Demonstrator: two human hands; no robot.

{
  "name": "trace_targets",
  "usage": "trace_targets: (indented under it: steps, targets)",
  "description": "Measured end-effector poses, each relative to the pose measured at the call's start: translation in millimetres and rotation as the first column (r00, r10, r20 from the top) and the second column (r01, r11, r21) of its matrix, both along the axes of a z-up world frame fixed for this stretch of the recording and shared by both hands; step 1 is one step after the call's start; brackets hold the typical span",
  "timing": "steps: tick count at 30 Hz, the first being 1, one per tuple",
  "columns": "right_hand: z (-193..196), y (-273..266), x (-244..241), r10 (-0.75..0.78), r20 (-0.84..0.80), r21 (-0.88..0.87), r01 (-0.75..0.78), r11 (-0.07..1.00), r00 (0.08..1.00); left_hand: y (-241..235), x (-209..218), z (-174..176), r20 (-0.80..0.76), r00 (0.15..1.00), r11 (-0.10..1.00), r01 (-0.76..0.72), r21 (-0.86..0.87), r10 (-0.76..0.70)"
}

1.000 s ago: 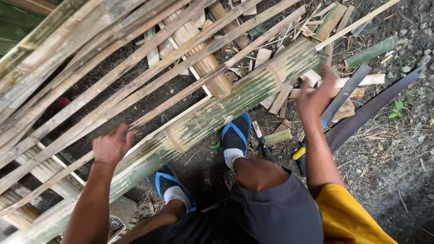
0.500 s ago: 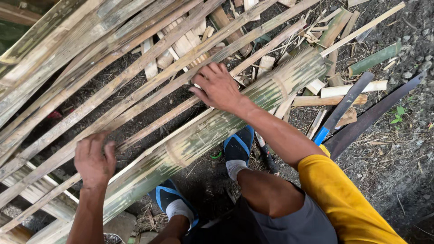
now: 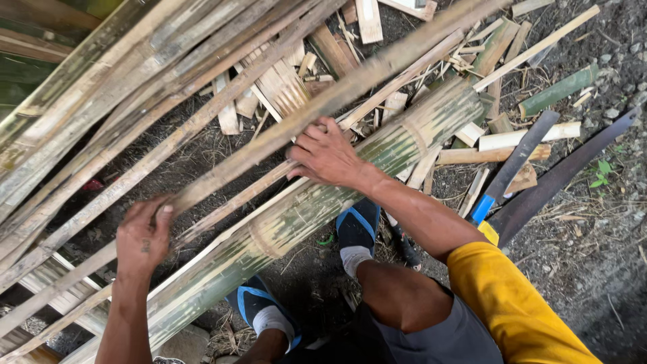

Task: The person assembles a bamboo structure by placing thin bamboo strips across a frame. They use a hammer to secure the strips and a saw to trim excess length. The person also uses a metal bar to adjust the alignment of the strips.

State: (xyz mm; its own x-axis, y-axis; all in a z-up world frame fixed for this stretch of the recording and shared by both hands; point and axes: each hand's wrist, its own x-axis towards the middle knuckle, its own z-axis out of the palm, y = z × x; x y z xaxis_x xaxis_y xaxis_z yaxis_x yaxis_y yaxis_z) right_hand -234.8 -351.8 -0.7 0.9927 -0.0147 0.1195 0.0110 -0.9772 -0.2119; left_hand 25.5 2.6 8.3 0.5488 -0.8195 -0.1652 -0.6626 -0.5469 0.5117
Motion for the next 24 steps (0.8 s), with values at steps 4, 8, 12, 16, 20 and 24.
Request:
trace_targets:
  steps: [4,8,12,16,20,24]
  targets:
    - [2.4,-28.4,2.9,-0.009,-0.003,-0.014,0.009,1.0,1.0,8.3,11.9,30.4,0.036,0.999,0.997,-0.021,-0.073,0.024]
    - [8.2,-75.9,22.6,-0.016,0.049,-0.152,0.023,0.988,0.999,16.8,16.4,55.4,0.065,0.997,0.981,0.038,0.192,-0.051]
    - [5.3,-94.0,40.8,-0.073,-0.034,-0.022,0.072,0.997,0.997,10.7,24.3,49.6,0.169,0.984,0.977,0.012,0.214,-0.049]
    - [-0.3,-108.0,58.4,-0.118,0.044,-0.005,0.119,0.993,0.992,-15.5,25.5,46.5,0.215,0.974,0.976,0.019,0.216,-0.066]
    - [0.4,-111.0,48.7,-0.202,-0.111,0.07,0.21,0.975,0.973,-37.9,22.9,70.2,0.264,0.952,0.952,0.069,0.297,-0.152]
    - [5.6,-104.4,63.9,-0.366,0.098,-0.087,0.374,0.923,0.925,-41.7,74.1,78.5,0.452,0.861,0.922,0.048,0.384,-0.234]
